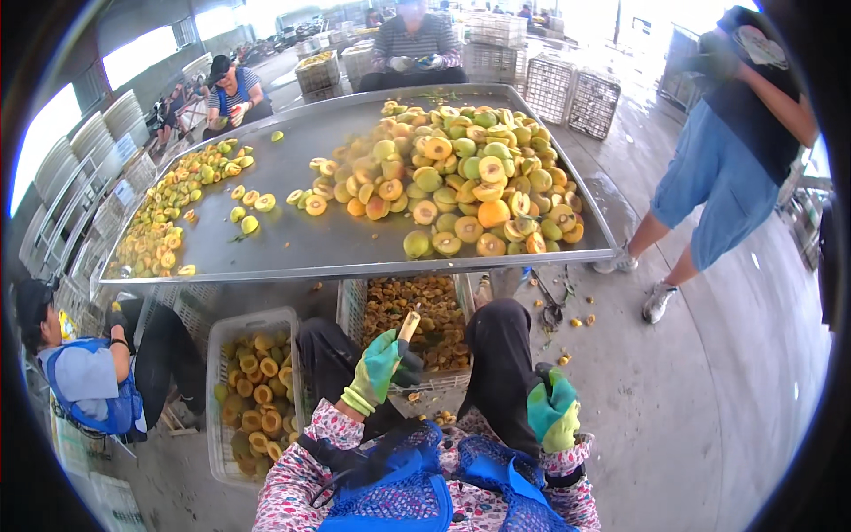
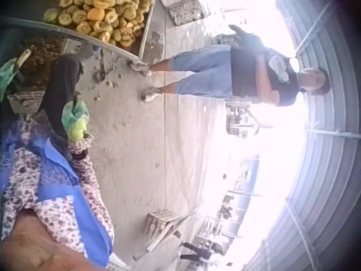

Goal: Pitting fruit using a handheld tool in a processing facility.

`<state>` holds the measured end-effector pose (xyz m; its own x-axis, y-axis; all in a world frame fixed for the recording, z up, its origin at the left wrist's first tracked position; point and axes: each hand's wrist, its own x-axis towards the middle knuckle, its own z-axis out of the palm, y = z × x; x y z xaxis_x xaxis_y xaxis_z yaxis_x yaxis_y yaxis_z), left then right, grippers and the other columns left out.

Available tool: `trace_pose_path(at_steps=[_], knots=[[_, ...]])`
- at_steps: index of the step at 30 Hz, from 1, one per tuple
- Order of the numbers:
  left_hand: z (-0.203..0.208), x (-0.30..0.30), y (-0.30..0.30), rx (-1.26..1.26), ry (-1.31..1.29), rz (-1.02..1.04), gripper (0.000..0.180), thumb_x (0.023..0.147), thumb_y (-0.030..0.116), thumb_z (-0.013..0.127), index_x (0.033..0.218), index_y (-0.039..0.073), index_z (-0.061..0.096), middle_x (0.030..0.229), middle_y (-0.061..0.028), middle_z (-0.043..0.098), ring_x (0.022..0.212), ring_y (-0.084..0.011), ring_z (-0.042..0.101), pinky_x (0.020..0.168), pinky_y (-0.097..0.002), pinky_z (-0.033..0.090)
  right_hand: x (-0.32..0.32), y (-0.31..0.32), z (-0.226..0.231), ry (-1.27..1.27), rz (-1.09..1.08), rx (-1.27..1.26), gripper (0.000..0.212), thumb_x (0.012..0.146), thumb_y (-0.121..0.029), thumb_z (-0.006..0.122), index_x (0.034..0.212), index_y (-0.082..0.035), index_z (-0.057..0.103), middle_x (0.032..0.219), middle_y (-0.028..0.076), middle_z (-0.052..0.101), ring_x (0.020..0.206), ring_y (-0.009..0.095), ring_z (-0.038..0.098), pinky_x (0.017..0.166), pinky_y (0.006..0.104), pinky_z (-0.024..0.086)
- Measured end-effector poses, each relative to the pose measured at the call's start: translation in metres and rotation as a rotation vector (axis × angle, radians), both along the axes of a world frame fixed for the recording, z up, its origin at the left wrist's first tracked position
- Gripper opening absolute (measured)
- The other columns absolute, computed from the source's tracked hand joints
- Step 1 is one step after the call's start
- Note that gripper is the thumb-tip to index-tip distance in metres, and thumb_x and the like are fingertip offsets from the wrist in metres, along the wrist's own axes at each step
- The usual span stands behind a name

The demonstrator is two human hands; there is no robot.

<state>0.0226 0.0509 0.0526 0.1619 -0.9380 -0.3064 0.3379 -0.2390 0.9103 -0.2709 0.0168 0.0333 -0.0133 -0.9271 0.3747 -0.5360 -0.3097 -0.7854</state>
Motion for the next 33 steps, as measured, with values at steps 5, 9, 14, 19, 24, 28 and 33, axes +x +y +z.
trace_pose_path(at_steps=[5,9,14,19,24,28,33], knots=[[0.003,0.001,0.006,-0.187,0.001,0.048,0.044,0.091,0.012,0.047,0.132,-0.001,0.041,0.095,-0.0138,0.065,0.074,-0.0171,0.065,0.060,-0.0269,0.054,0.042,0.004,0.039,-0.246,0.245,0.272,0.023,0.088,-0.009,0.056,0.109,-0.001,0.063,0.087,0.011,0.069,0.078,0.015,0.064,0.069,0.0282,0.050],[0.015,-0.018,0.014,-0.276,-0.035,-0.004,0.051,0.088,0.001,0.053,0.136,-0.001,0.037,0.112,-0.0128,0.058,0.094,-0.0184,0.063,0.071,-0.0284,0.056,0.081,-0.001,0.039,-0.492,0.500,0.640,0.028,0.093,-0.021,0.056,0.112,-0.001,0.061,0.083,0.002,0.063,0.071,0.008,0.055,0.062,0.0251,0.046],[-0.008,-0.028,0.037,-0.654,-0.985,0.056,0.052,0.077,0.004,0.068,0.125,0.001,0.050,0.097,-0.0107,0.065,0.076,-0.0237,0.067,0.064,-0.0325,0.052,0.123,0.001,0.026,-0.617,0.742,0.681,0.023,0.093,-0.024,0.056,0.100,-0.002,0.059,0.087,0.003,0.062,0.077,0.010,0.056,0.065,0.0254,0.046],[-0.005,-0.025,0.038,-0.697,-1.159,0.085,0.052,0.076,0.007,0.069,0.124,0.002,0.051,0.085,-0.0139,0.064,0.068,-0.0300,0.063,0.055,-0.0360,0.048,0.134,0.002,0.042,-0.700,0.753,0.814,0.020,0.091,-0.023,0.058,0.094,-0.003,0.060,0.087,0.002,0.062,0.077,0.009,0.056,0.066,0.0248,0.044],[-0.016,-0.032,0.026,-0.651,-1.100,-0.063,0.043,0.077,0.009,0.069,0.116,0.002,0.054,0.077,-0.0142,0.061,0.063,-0.0309,0.060,0.051,-0.0383,0.045,0.131,-0.010,-0.017,-0.750,0.531,0.799,0.031,0.092,-0.022,0.061,0.113,0.001,0.060,0.094,0.004,0.065,0.083,0.011,0.060,0.075,0.0253,0.049],[-0.035,-0.023,0.009,-0.658,-1.169,-0.161,0.029,0.074,0.011,0.070,0.100,0.006,0.059,0.070,-0.0097,0.059,0.059,-0.0306,0.060,0.051,-0.0385,0.046,0.139,-0.028,-0.013,-0.755,0.474,0.897,0.027,0.092,-0.020,0.060,0.109,0.001,0.061,0.101,0.007,0.065,0.087,0.014,0.062,0.078,0.0274,0.051],[-0.001,0.028,-0.039,-0.477,-0.417,-0.062,0.024,0.082,0.003,0.061,0.106,0.000,0.060,0.079,-0.0047,0.062,0.060,-0.0139,0.056,0.054,-0.0283,0.047,0.141,-0.079,0.011,-0.960,0.545,0.836,0.026,0.095,-0.020,0.053,0.112,-0.001,0.057,0.081,0.005,0.064,0.078,0.014,0.060,0.066,0.0281,0.050]])
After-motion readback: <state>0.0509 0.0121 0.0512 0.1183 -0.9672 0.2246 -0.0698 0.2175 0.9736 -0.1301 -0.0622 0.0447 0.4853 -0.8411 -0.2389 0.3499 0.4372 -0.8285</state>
